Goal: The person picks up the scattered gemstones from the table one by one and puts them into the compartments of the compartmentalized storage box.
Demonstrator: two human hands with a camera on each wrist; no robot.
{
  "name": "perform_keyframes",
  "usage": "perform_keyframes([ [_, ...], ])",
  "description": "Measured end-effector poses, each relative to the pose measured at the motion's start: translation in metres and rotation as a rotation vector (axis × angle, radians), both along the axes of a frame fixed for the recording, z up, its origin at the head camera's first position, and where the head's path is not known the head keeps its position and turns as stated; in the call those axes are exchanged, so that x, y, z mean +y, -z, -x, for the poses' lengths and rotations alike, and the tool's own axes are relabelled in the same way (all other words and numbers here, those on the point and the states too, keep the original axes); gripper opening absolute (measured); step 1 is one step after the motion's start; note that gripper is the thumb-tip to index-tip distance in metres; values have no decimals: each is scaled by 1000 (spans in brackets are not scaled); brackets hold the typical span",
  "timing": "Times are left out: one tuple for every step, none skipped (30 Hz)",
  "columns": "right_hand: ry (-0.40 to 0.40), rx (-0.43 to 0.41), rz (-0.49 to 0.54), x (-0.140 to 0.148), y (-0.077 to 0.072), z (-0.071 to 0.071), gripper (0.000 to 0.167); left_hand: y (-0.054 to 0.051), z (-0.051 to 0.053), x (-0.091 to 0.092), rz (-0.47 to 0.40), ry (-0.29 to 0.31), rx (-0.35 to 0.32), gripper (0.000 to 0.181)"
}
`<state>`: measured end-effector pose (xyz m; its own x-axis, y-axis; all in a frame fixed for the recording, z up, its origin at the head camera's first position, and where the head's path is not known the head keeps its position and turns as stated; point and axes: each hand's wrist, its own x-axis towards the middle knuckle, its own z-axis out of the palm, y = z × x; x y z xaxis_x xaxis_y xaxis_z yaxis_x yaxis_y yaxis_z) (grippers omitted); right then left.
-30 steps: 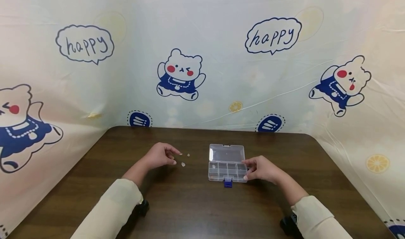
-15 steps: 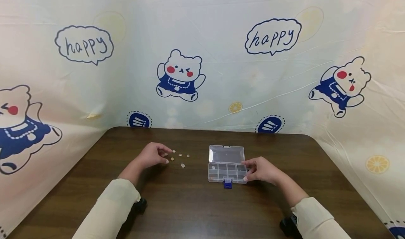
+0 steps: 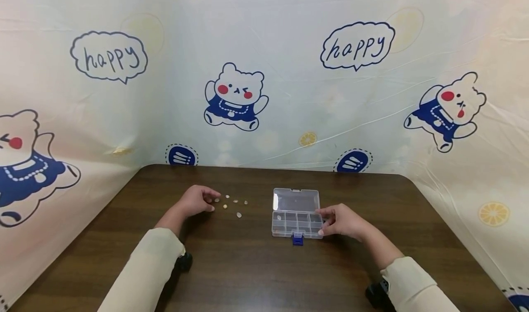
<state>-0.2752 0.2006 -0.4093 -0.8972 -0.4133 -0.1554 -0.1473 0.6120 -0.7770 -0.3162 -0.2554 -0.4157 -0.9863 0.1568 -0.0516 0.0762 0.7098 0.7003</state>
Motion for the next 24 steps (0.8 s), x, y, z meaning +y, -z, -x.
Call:
perform_keyframes([
  [2,3,0,0,0,0,66,1,1,-1,5,-1,2,36],
  [5,4,3,0,0,0,66,2,2,-1,7,-5,3,36],
  [2,7,4,0,0,0,66,2,3,-1,12,-7,3,35],
  [-1,4,6,0,0,-1,66,4,4,-2,17,-4,1,35],
  [-7,3,8,0,0,-1,66,5,5,-2,23,-3,-2,34],
  [-15,5,7,0,0,-1,66,6,6,-3,26,-6,-8,33],
  [-18,4,7,0,0,-2,66,8,7,-3,31,-4,-8,32],
  [-22,4,8,-1,0,-2,66,9,8,-3,37,-1,-7,31],
  [-23,2,7,-1,0,-2,66,10,9,-3,43,5,-3,30],
  [-20,0,7,-1,0,-2,66,11,10,-3,46,7,1,30],
  [-14,0,8,-1,-1,-2,66,12,11,-3,46,9,5,29],
  [-11,2,6,-1,-1,-2,66,12,12,-2,50,10,11,28],
  [-6,1,6,-1,-1,-2,65,12,12,-2,57,21,23,28],
  [-2,1,6,-1,-2,-2,65,12,13,-1,60,25,27,27],
  [0,1,5,-1,-2,-2,65,12,13,-1,61,28,28,27],
  [1,1,6,-1,-2,-2,65,12,14,0,61,28,26,27],
  [2,2,6,-1,-2,-2,65,12,14,1,63,32,25,26],
  [1,3,6,-1,-2,-2,65,12,14,1,68,34,27,25],
  [4,3,8,-1,-3,-2,65,12,14,1,71,37,27,25],
  [5,4,8,-1,-3,-1,65,12,14,2,74,34,23,23],
  [4,5,7,-1,-3,-1,65,12,14,2,83,36,24,21],
  [3,6,7,-1,-2,-1,66,12,14,1,96,42,26,19],
  [2,6,7,-1,-2,-1,66,11,14,1,108,43,27,16],
  [1,6,6,-1,-2,-1,66,12,14,0,122,47,29,14],
])
